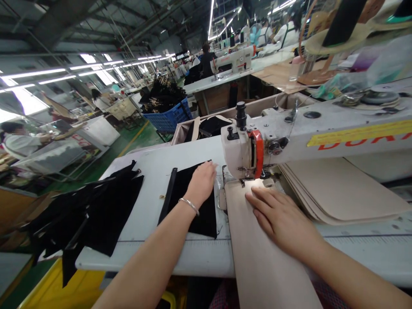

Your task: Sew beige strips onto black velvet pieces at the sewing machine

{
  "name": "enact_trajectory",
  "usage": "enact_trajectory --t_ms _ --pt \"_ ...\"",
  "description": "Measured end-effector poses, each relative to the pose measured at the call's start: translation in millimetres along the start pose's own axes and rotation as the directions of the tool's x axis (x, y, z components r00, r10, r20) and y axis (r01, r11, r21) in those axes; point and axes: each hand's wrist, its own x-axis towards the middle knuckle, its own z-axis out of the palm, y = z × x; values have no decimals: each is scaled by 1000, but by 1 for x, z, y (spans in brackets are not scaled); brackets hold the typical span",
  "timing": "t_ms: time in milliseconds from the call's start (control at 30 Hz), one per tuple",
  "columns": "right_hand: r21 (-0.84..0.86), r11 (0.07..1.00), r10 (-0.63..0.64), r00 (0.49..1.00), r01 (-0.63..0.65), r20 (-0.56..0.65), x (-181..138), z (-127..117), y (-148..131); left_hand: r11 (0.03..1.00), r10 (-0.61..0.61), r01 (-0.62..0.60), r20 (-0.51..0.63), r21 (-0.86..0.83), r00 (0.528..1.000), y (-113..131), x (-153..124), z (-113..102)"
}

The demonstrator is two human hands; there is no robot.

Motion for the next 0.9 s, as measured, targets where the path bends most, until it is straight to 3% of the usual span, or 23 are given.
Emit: enact_trajectory --t_ms 100,267,367,467,567,633,700,767,900 --pt "-11 1000 15 1000 -15 12 2 -2 -2 987 -158 158 -5 39 987 -33 22 4" --pt "-35 999 19 1000 -19 1 1 0 -4 986 -166 166 39 -1 985 -61 39 -1" --pt "-38 999 22 1000 -22 -12 1 1 -4 992 -105 109 77 -60 992 -53 21 -22" --pt "-35 999 19 1000 -19 -4 1 1 -3 972 -79 94 80 -216 994 -38 -12 -61" --pt "-44 999 16 1000 -16 -1 2 1 -3 768 -181 198 91 -608 979 -17 -40 -99" --pt "-47 999 13 1000 -13 -14 1 2 -2 638 -175 245 172 -730 969 2 -47 -105" --pt "-42 999 4 1000 -5 -29 1 3 -2 672 -55 230 262 -704 963 22 -44 -90" --pt "-40 999 -3 999 2 -32 1 4 -1 782 38 163 308 -601 951 41 -34 -58" --pt "-35 999 -2 1000 1 -31 0 3 0 882 -80 166 208 -441 975 58 -14 1"
